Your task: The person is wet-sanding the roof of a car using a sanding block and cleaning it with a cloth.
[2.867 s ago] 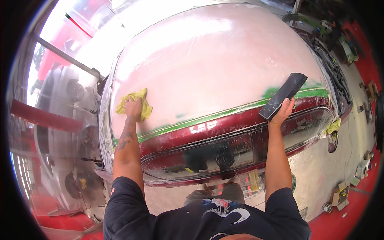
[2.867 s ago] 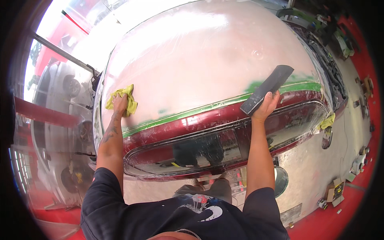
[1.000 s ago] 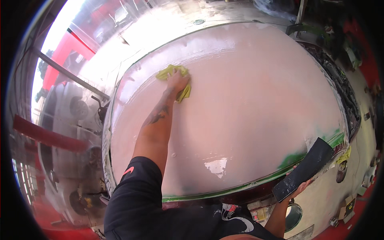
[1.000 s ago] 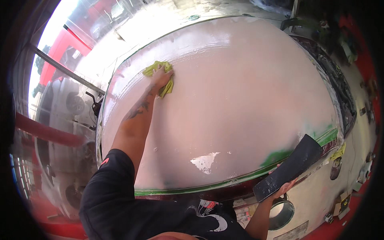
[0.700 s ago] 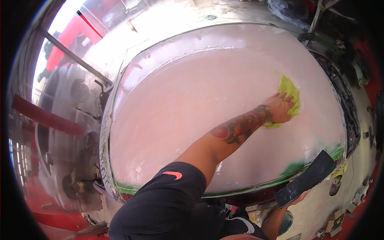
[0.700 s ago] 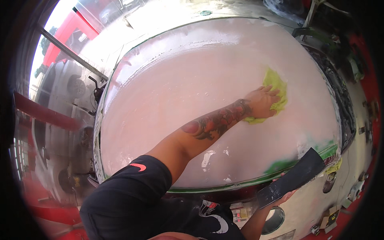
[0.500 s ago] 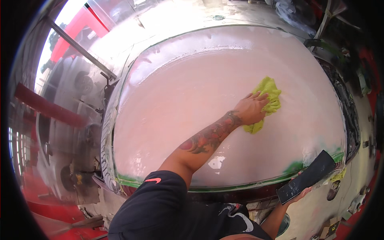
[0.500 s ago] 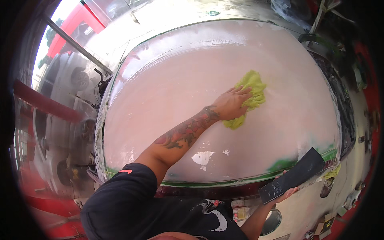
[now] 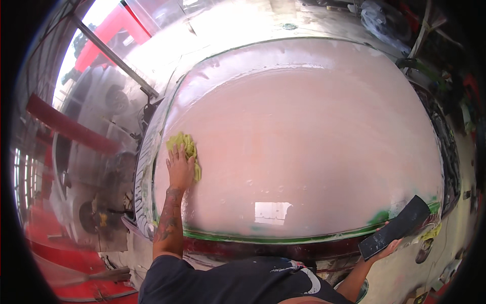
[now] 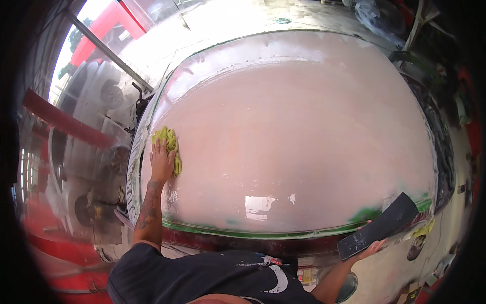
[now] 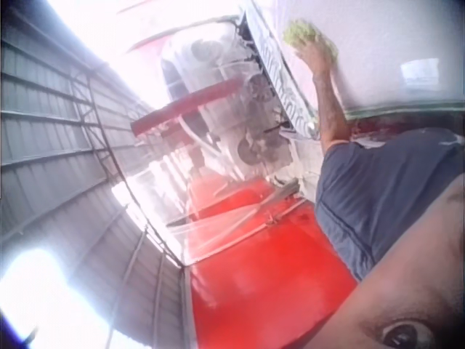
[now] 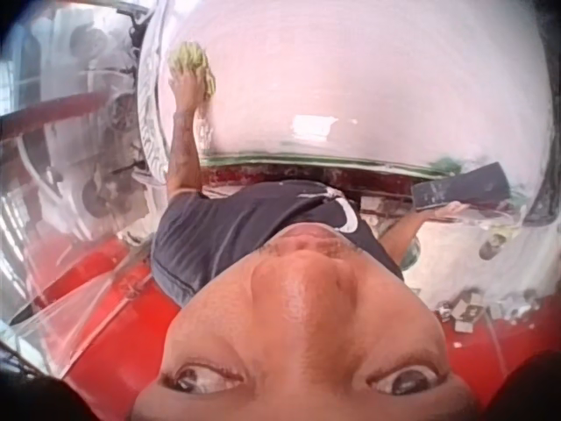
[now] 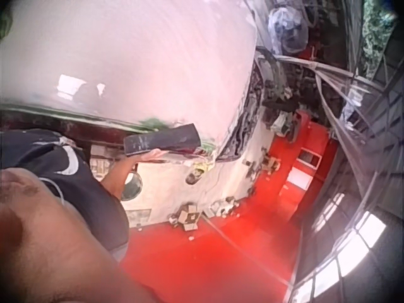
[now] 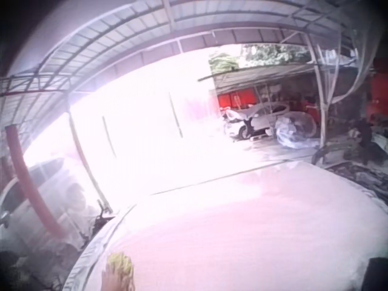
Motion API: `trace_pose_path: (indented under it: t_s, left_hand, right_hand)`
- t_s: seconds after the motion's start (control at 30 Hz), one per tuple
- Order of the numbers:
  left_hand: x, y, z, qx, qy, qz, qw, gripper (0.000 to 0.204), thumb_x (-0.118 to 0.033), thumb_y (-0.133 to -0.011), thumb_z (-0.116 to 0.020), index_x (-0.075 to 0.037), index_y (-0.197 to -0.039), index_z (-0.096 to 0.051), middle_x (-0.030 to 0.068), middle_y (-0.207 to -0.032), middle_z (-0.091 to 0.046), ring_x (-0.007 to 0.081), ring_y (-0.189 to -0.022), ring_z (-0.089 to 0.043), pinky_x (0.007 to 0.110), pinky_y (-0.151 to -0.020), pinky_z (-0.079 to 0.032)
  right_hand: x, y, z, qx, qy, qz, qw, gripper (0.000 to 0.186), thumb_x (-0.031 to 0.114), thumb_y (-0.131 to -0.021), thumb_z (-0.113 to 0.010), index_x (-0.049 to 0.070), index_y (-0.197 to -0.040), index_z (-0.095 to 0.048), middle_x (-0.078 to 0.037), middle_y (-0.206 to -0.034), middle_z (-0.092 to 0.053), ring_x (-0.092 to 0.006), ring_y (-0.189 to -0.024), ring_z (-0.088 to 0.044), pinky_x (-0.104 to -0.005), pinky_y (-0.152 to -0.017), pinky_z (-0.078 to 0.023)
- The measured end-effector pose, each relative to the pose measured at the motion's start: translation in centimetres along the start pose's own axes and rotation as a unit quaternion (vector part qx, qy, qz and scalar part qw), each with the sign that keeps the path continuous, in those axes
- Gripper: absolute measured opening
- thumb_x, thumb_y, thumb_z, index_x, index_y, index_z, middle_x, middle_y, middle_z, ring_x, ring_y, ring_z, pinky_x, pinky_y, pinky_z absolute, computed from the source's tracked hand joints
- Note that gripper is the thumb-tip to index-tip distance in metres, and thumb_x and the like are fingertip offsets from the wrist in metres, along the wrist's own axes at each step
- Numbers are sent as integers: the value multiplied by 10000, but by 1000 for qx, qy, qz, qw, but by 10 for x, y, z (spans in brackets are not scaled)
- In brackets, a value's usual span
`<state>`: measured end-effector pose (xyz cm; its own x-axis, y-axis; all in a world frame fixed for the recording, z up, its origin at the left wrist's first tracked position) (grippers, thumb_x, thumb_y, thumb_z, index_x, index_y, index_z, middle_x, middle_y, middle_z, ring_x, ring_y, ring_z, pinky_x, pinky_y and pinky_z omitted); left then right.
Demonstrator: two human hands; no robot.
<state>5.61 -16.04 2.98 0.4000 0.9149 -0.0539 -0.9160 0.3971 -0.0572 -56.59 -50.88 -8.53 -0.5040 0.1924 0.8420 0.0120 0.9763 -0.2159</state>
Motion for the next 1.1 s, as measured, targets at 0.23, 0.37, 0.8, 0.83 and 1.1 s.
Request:
trace_pose_path:
  t_s: [0.23,0.37,0.8,0.83,1.1]
  left_hand:
    - [-157,152,6,127,101,-372,914,911,-521,-988,-552,54,-1588,-178,281,-1657,-158,461,-1547,-109,591,-1226,-98]
    - [-206,107,-10,93,21,-375,922,950,-625,-991,-468,57,-1585,-175,282,-1655,-161,451,-1549,-107,592,-1229,-97]
    - [-338,-122,-40,70,42,-292,953,906,-647,-1019,-324,52,-1582,-202,240,-1659,-207,370,-1561,-135,533,-1259,-128]
    - [-338,-126,-41,65,40,-286,955,897,-640,-1021,-324,52,-1580,-208,241,-1657,-210,369,-1560,-139,529,-1260,-132]
    - [-300,-70,-43,52,41,-338,939,854,-600,-1030,-345,50,-1571,-230,245,-1651,-222,371,-1558,-149,493,-1264,-151]
  right_hand:
    - [2,2,-3,37,-51,-7,998,625,346,-1029,-476,16,-1519,-271,-337,-1340,-504,-410,-1094,-635,-472,-778,-631]
    - [4,4,-8,58,-86,-15,994,619,367,-1035,-448,20,-1518,-278,-355,-1349,-484,-414,-1065,-651,-445,-793,-635]
    - [11,15,-10,82,-145,-28,986,672,374,-1041,-509,25,-1541,-227,-408,-1381,-433,-462,-983,-685,-466,-773,-666]
    - [9,15,-10,83,-145,-28,986,672,374,-1041,-509,25,-1541,-227,-408,-1381,-433,-462,-983,-685,-466,-773,-666]
    - [8,8,-22,70,-162,-46,983,615,378,-1050,-479,66,-1534,-262,-401,-1330,-494,-419,-946,-706,-424,-771,-664]
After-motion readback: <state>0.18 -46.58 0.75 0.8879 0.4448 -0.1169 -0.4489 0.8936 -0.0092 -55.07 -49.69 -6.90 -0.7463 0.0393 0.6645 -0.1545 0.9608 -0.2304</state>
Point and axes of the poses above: each hand's wrist, its own y-axis away from the middle knuckle, its own z-axis out of the back of the hand, x = y × z, the point moved 4 cm from there along -y, towards the middle knuckle
